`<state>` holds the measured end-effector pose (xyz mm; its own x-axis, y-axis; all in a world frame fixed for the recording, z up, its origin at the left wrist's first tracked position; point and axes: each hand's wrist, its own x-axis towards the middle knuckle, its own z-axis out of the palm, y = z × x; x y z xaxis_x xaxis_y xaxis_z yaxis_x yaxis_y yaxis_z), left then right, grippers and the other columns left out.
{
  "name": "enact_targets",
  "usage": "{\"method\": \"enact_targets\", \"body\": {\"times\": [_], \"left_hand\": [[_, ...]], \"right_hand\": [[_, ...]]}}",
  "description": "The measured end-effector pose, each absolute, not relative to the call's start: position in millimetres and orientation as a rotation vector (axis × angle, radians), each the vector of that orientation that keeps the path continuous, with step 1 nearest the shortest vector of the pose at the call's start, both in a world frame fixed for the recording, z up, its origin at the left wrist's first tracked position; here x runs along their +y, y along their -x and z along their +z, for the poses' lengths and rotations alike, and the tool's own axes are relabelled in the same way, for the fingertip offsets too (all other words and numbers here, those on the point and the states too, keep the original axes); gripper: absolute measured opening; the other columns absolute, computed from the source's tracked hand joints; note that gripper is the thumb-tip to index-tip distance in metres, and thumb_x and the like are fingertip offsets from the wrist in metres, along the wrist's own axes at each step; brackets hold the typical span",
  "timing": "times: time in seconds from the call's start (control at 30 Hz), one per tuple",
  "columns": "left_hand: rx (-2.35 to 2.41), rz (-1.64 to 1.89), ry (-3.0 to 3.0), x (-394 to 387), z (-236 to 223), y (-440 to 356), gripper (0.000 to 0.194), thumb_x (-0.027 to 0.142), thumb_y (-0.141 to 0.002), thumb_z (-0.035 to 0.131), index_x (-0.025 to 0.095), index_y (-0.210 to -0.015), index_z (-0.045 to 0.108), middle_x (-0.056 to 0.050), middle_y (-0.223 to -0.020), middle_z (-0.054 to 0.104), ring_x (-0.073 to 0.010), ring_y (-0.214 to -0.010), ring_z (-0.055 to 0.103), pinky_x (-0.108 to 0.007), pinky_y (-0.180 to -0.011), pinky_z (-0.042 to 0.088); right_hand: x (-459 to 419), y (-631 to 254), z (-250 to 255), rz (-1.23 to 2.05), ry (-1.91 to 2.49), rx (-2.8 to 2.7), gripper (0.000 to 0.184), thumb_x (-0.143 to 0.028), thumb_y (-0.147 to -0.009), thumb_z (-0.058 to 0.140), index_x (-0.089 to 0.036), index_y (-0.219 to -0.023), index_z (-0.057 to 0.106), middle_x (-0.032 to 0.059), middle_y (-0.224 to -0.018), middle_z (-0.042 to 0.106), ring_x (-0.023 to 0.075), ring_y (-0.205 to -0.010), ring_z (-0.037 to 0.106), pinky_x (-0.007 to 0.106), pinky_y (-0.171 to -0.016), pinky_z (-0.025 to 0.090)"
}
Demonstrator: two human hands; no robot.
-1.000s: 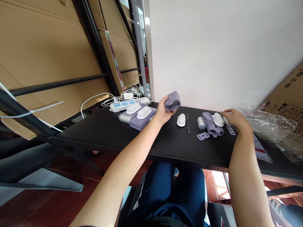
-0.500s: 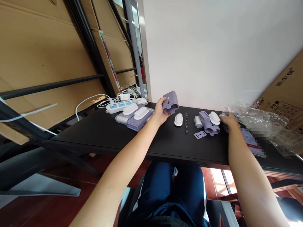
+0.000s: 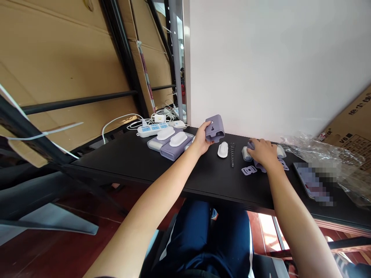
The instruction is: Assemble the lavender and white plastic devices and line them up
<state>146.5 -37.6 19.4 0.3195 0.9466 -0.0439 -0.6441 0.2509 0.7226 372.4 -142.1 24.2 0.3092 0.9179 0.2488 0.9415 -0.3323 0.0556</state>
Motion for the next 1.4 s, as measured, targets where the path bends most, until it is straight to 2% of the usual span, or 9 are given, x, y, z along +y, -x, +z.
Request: {"method": "enact_targets", "body": {"times": [0.1, 0.3, 0.47, 0.57, 0.73, 0.87, 0.97, 1.23, 1.4], "left_hand": [[0.528, 1.158, -0.682, -38, 19, -147, 0.018, 0.037, -0.088, 0.063, 0.020, -0.090, 0.065, 0.001, -0.075, 0.067, -0.0135, -0.061, 0.065, -0.025, -0.056, 0.049], [0.510, 1.155, -0.711, -37, 18, -148, 0.020, 0.039, -0.086, 0.064, 0.020, -0.092, 0.064, 0.001, -0.076, 0.067, -0.0132, -0.062, 0.065, -0.024, -0.054, 0.049], [0.508, 1.154, -0.709, -37, 18, -148, 0.020, 0.039, -0.085, 0.065, 0.020, -0.091, 0.064, 0.001, -0.075, 0.067, -0.0129, -0.061, 0.064, -0.024, -0.056, 0.049], [0.499, 1.156, -0.715, -37, 19, -147, 0.021, 0.039, -0.084, 0.066, 0.020, -0.092, 0.064, 0.001, -0.076, 0.067, -0.0133, -0.062, 0.064, -0.024, -0.056, 0.049], [0.507, 1.159, -0.720, -36, 18, -147, 0.021, 0.041, -0.083, 0.066, 0.021, -0.090, 0.064, 0.001, -0.078, 0.067, -0.0137, -0.062, 0.064, -0.025, -0.057, 0.049], [0.490, 1.157, -0.733, -35, 17, -148, 0.021, 0.042, -0.083, 0.065, 0.021, -0.090, 0.064, 0.001, -0.078, 0.066, -0.0138, -0.062, 0.064, -0.025, -0.057, 0.049], [0.488, 1.163, -0.733, -34, 16, -148, 0.021, 0.041, -0.084, 0.065, 0.021, -0.090, 0.064, 0.002, -0.078, 0.066, -0.0135, -0.062, 0.063, -0.025, -0.053, 0.047], [0.505, 1.165, -0.716, -36, 18, -147, 0.020, 0.040, -0.085, 0.064, 0.020, -0.090, 0.064, 0.001, -0.075, 0.066, -0.0137, -0.060, 0.063, -0.025, -0.053, 0.050], [0.500, 1.167, -0.708, -36, 19, -147, 0.019, 0.038, -0.086, 0.064, 0.019, -0.089, 0.064, 0.001, -0.074, 0.066, -0.0138, -0.059, 0.064, -0.025, -0.054, 0.052]], "right_hand": [[-141, -376, 17, -0.458, 2.477, -1.692, 0.047, -0.035, -0.096, 0.049, -0.024, -0.141, 0.057, 0.0182, -0.134, 0.061, 0.0381, -0.125, 0.053, 0.052, -0.100, 0.038], [-140, -382, 9, -0.637, 2.423, -1.576, 0.047, -0.039, -0.097, 0.048, -0.019, -0.138, 0.060, 0.0220, -0.135, 0.059, 0.0379, -0.126, 0.052, 0.052, -0.099, 0.037], [-134, -364, -11, -0.804, 2.353, -1.821, 0.056, -0.053, -0.099, 0.045, -0.010, -0.125, 0.070, 0.0240, -0.155, 0.046, 0.0389, -0.149, 0.030, 0.058, -0.118, 0.018], [-133, -354, -24, -0.883, 2.379, -1.912, 0.059, -0.050, -0.100, 0.045, -0.004, -0.128, 0.068, 0.0258, -0.158, 0.043, 0.0380, -0.154, 0.024, 0.057, -0.122, 0.012], [-139, -340, -26, -0.976, 2.234, -1.982, 0.050, -0.039, -0.100, 0.048, -0.001, -0.124, 0.068, 0.0271, -0.148, 0.053, 0.0396, -0.147, 0.036, 0.053, -0.122, 0.015], [-145, -328, -22, -0.909, 2.177, -2.018, 0.040, -0.036, -0.098, 0.050, -0.007, -0.117, 0.069, 0.0232, -0.122, 0.067, 0.0378, -0.124, 0.054, 0.052, -0.117, 0.019], [-146, -322, -21, -0.812, 2.185, -2.035, 0.039, -0.037, -0.099, 0.048, -0.011, -0.121, 0.066, 0.0195, -0.112, 0.071, 0.0355, -0.111, 0.060, 0.050, -0.110, 0.026], [-146, -339, 8, -0.300, 2.229, -1.762, 0.048, -0.056, -0.099, 0.045, -0.024, -0.130, 0.062, 0.0115, -0.115, 0.074, 0.0338, -0.109, 0.064, 0.045, -0.094, 0.037], [-145, -357, 11, -0.430, 2.295, -1.609, 0.048, -0.050, -0.100, 0.045, -0.020, -0.135, 0.060, 0.0181, -0.123, 0.068, 0.0363, -0.114, 0.060, 0.046, -0.093, 0.037]]}}
